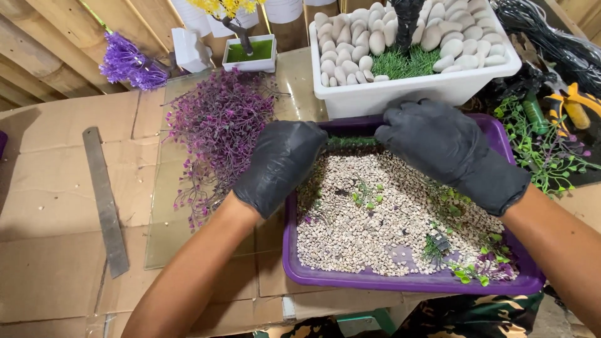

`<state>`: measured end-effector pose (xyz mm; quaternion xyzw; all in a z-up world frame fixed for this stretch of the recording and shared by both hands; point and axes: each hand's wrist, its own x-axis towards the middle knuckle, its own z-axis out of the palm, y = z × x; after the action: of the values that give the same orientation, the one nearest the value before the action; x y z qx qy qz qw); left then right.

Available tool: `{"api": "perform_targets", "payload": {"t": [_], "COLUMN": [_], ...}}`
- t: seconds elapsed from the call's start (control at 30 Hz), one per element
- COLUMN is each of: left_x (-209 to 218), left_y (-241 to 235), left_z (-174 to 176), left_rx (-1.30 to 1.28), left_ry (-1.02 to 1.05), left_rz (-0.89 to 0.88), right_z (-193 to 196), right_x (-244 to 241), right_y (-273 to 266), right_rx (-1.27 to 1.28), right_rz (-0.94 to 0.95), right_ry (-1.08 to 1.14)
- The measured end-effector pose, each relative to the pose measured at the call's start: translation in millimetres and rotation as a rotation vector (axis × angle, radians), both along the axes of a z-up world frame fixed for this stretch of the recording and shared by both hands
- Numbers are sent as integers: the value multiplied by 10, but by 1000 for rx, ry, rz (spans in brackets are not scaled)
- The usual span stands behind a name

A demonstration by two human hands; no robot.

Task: Arranging small artificial green plants and moss in a tray with white gravel to create a miniature landscape.

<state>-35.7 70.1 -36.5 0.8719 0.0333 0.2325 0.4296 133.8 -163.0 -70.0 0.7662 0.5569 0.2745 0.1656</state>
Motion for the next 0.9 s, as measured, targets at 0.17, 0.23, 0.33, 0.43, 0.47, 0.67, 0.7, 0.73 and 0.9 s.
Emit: {"api": "perform_targets", "payload": {"t": [0.17, 0.23, 0.33, 0.43, 0.47, 0.67, 0.7, 0.73, 0.9], "left_x": [154, 167, 186, 223, 252, 297, 284, 263, 220], "left_y": [-70, -113, -143, -26, 47, 78, 84, 73, 19], "left_z": [-6, -17, -65, -33, 12, -6, -31, -80, -17], "left_rx": [113, 146, 205, 266, 303, 445, 455, 207, -116], "left_ry": [-88, -119, -165, -222, -253, -343, -349, -254, 156], "left_rz": [-50, -63, -99, -125, -139, -184, -180, -199, -39], "right_z": [154, 1, -74, -79, -79, 480, 467, 428, 241], "right_x": [104, 98, 45, -60, -91, -164, -157, -169, -142], "right_y": [-31, -32, -17, 1, 19, 12, 24, 12, -13], "right_rx": [83, 104, 130, 163, 194, 181, 189, 180, 185], "right_rz": [65, 83, 113, 51, -31, 174, 180, 162, 180], "right_ry": [-52, -43, -31, 114, 267, 82, 75, 71, 81]}}
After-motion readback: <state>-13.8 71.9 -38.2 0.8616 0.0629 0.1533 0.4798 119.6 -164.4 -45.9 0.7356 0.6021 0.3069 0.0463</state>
